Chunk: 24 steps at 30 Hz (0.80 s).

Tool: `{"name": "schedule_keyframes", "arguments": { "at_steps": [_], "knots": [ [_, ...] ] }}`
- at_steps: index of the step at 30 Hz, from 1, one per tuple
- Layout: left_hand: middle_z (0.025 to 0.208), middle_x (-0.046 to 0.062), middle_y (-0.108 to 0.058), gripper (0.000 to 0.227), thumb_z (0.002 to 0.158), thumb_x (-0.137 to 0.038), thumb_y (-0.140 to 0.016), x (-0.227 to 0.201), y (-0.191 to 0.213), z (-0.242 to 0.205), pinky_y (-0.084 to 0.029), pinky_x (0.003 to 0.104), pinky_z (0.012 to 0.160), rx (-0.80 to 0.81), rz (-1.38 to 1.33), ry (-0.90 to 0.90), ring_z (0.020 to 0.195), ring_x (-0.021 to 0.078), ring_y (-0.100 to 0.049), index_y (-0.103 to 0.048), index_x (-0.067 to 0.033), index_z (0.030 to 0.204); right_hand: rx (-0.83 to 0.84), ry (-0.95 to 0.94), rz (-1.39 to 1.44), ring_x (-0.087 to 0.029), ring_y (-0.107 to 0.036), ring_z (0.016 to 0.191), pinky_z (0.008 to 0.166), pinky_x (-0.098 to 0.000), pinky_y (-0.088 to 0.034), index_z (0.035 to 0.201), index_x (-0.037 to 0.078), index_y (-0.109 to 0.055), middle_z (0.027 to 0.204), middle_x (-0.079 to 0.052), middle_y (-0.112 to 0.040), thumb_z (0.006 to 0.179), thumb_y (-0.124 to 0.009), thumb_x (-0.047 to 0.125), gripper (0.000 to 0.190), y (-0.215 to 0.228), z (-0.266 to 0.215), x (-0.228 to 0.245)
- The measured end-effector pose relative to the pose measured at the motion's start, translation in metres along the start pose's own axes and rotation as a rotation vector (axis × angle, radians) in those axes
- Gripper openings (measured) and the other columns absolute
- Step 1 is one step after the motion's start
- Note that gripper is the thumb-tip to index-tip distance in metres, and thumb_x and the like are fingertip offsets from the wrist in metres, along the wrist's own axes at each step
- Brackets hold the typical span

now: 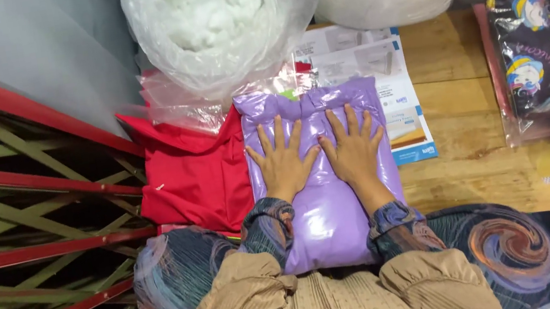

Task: Folding a purple garment and sealing it inside a plastic zip-lock bag

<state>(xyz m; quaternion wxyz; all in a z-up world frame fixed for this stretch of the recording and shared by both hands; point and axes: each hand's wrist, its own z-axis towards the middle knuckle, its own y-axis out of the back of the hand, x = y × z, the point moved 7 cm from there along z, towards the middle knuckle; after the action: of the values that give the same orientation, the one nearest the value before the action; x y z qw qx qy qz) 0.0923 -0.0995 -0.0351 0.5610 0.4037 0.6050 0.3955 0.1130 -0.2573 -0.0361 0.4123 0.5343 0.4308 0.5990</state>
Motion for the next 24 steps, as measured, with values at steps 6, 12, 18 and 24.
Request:
{"name": "schedule_keyframes", "arguments": {
  "at_steps": [6,12,18,24],
  "knots": [
    [0.163,0.025,-0.026,0.073,0.094,-0.035,-0.07,0.034,0.017,-0.001,-0.033,0.069,0.112,-0.528,-0.305,0.113,0.147,0.0534,-0.026,-0.04,-0.0178,0.158,-0.442,-0.186,0.692,-0.054,-0.037,0.14,0.117,-0.0614,-0.026,0.145,0.011,-0.058,0.15,-0.032,-0.043,0.098,-0.065,0.02,0.049,0.022,-0.003,-0.063],
    [0.146,0.023,-0.055,0.101,0.076,-0.044,-0.087,0.102,0.002,0.046,-0.041,0.046,0.117,-0.316,-0.996,0.631,0.136,0.0349,-0.055,-0.035,-0.0111,0.156,-0.205,-0.691,0.724,-0.037,-0.057,0.129,0.105,-0.0504,-0.047,0.144,0.021,-0.056,0.136,-0.02,-0.06,0.084,-0.081,0.058,0.075,-0.062,0.036,-0.175],
    [0.086,0.01,-0.077,0.035,0.075,-0.024,-0.09,0.059,0.069,0.023,-0.061,0.038,0.069,-0.089,-1.538,0.392,0.076,0.021,-0.075,-0.075,-0.0085,0.102,0.026,-0.694,1.575,-0.033,-0.07,0.105,0.091,-0.0561,-0.053,0.127,0.017,-0.068,0.116,-0.012,-0.07,0.088,-0.079,0.057,0.056,0.027,-0.007,-0.133],
    [0.086,0.001,-0.075,0.023,0.076,-0.007,-0.085,-0.031,0.233,-0.07,-0.053,0.023,0.075,-0.078,-1.492,-0.105,0.079,0.0059,-0.065,-0.079,-0.0117,0.098,-0.32,-0.128,1.775,-0.026,-0.07,0.085,0.08,-0.0368,-0.059,0.098,0.003,-0.065,0.092,-0.012,-0.066,0.073,-0.075,-0.003,0.027,0.157,-0.092,-0.18]
  ]
}}
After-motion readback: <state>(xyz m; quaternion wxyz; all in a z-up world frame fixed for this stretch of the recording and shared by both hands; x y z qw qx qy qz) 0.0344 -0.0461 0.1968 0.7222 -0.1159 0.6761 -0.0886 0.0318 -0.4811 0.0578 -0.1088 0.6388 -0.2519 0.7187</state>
